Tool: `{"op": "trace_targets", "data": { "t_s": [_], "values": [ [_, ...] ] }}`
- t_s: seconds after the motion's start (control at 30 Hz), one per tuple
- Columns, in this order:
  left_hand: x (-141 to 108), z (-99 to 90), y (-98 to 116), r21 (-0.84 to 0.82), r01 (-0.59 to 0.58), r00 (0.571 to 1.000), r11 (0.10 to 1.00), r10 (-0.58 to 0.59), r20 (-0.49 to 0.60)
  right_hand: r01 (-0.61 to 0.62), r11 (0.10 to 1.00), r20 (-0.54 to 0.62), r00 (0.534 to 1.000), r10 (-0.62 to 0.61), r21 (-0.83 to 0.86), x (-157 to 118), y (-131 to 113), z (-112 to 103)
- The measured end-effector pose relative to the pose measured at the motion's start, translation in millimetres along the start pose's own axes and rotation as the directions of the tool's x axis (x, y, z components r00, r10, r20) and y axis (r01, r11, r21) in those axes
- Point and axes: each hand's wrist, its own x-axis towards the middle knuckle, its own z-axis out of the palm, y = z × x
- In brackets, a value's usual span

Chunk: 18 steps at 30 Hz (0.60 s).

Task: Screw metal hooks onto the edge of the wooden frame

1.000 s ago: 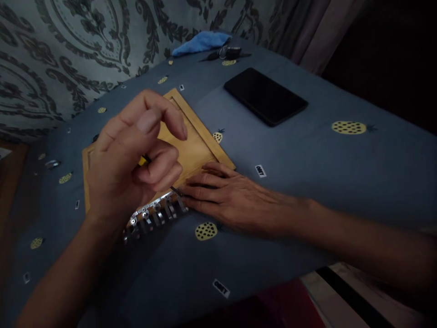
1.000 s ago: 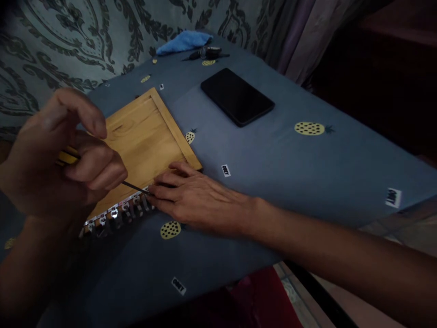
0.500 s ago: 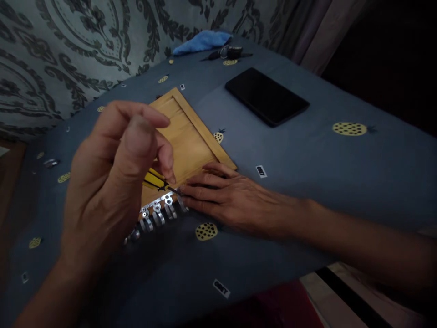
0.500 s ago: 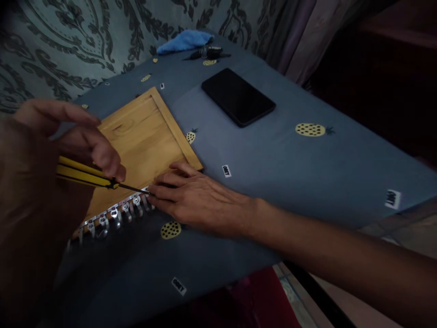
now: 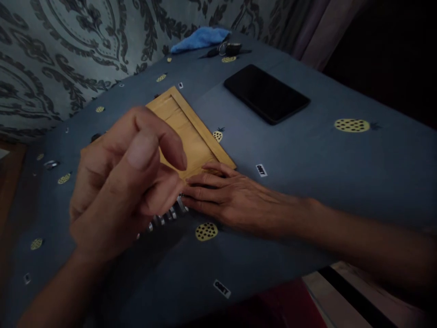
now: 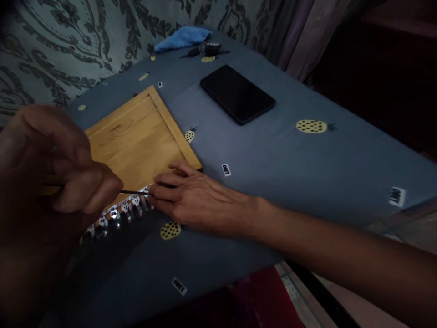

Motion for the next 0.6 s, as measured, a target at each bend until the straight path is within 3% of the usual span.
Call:
{"op": "trace_targets", "data": {
  "t_s": [0.17, 0.23, 0.33, 0.43, 0.5, 0.6],
  "values": [
    [14.9, -15.2, 6.3, 0.079, -0.015, 0.933, 0.997, -0.015, 0.359, 0.004, 1.0, 0.014, 1.0, -0.004, 0.003, -0.4, -0.2, -1.0],
    [21.3, -19.3, 6.2, 0.025, 0.005, 0.895, 1.0, -0.016, 0.446, 0.001, 1.0, 0.016, 1.0, -0.001, 0.001, -0.8, -0.3, -1.1],
    [27.3, -22.2, 5.3, -0.022, 0.052, 0.88, 0.998, -0.035, 0.473, 0.0, 1.0, 0.005, 1.0, 0.0, -0.013, -1.6, -0.5, 0.4],
    [26.0, -19.0, 5.2, -0.006, 0.093, 0.898, 0.996, -0.082, 0.432, 0.0, 1.0, -0.007, 1.0, 0.0, -0.017, -1.9, -0.7, 2.2],
    [21.3, -13.5, 4.8, -0.012, 0.076, 0.936, 0.997, -0.067, 0.346, 0.0, 1.0, -0.019, 1.0, 0.0, -0.017, -1.5, -0.8, 2.2],
    [12.6, -4.4, 2.3, -0.035, -0.017, 0.999, 0.999, 0.018, 0.047, -0.002, 1.0, -0.015, 1.0, 0.002, -0.016, -0.2, -0.7, 0.5]
  ]
}}
